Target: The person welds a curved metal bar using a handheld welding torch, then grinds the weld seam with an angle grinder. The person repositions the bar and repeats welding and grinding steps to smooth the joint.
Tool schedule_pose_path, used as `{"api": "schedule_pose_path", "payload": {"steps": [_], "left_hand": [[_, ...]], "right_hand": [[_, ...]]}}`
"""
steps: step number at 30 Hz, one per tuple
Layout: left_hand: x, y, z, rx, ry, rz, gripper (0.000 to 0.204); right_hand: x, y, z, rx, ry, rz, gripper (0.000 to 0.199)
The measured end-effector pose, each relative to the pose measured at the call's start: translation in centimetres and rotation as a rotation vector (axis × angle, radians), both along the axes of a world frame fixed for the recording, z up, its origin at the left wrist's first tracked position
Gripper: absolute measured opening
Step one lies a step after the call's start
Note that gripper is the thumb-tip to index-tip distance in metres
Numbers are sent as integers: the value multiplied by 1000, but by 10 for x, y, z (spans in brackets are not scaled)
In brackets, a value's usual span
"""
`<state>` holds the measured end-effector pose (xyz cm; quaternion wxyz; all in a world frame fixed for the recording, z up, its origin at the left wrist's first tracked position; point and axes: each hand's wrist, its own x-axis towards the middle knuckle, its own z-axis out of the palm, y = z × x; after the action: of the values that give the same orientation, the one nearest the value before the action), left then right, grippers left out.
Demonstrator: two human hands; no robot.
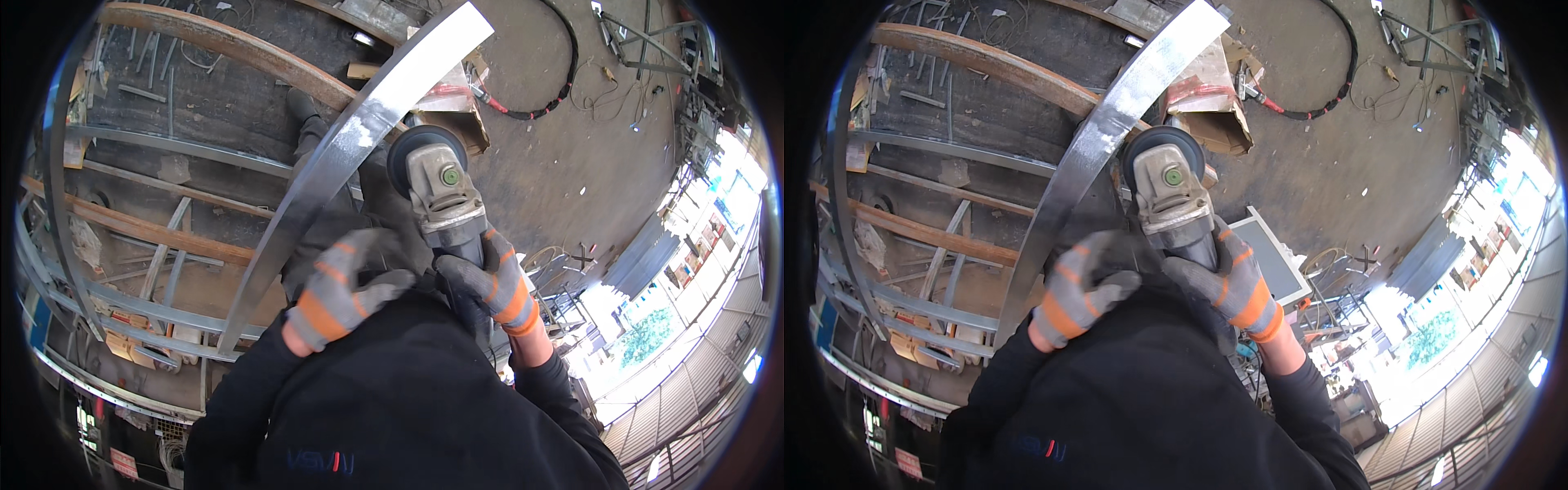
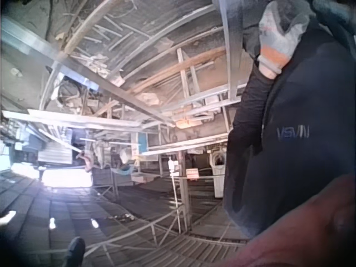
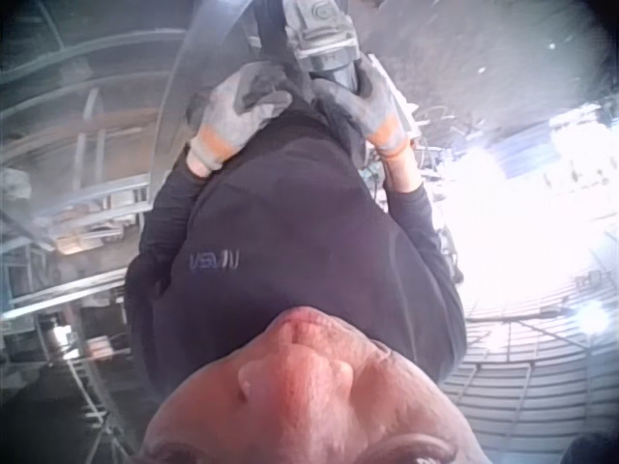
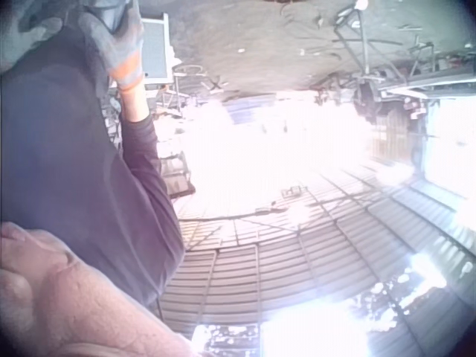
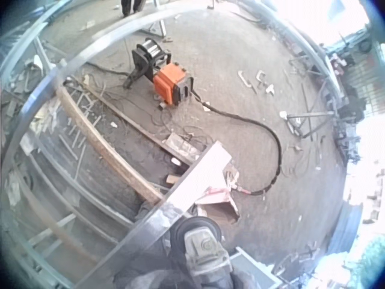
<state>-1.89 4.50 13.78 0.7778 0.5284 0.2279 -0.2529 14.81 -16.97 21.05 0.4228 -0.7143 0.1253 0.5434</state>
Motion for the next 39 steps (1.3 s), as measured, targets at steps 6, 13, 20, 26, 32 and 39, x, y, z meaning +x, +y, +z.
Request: {"api": "schedule_pose_path", "payload": {"steps": [6,13,20,26,32,39], "left_hand": [[39,-52,-3,-682,123,240,89],[41,-56,-12,-342,-58,-1,102],[44,-58,-19,-405,-32,-19,91],[46,-57,-20,-456,5,17,94],[48,-51,-20,-203,-223,41,87],[48,-45,-18,-305,-126,6,90]], "right_hand": [[-8,-3,-20,37,-94,106,58],[-14,-4,-29,107,-224,209,39],[-2,2,-23,-25,-164,290,57],[-4,7,-28,102,-223,244,40],[1,14,-25,120,-243,308,37],[9,27,-10,-31,-21,136,44]]}}
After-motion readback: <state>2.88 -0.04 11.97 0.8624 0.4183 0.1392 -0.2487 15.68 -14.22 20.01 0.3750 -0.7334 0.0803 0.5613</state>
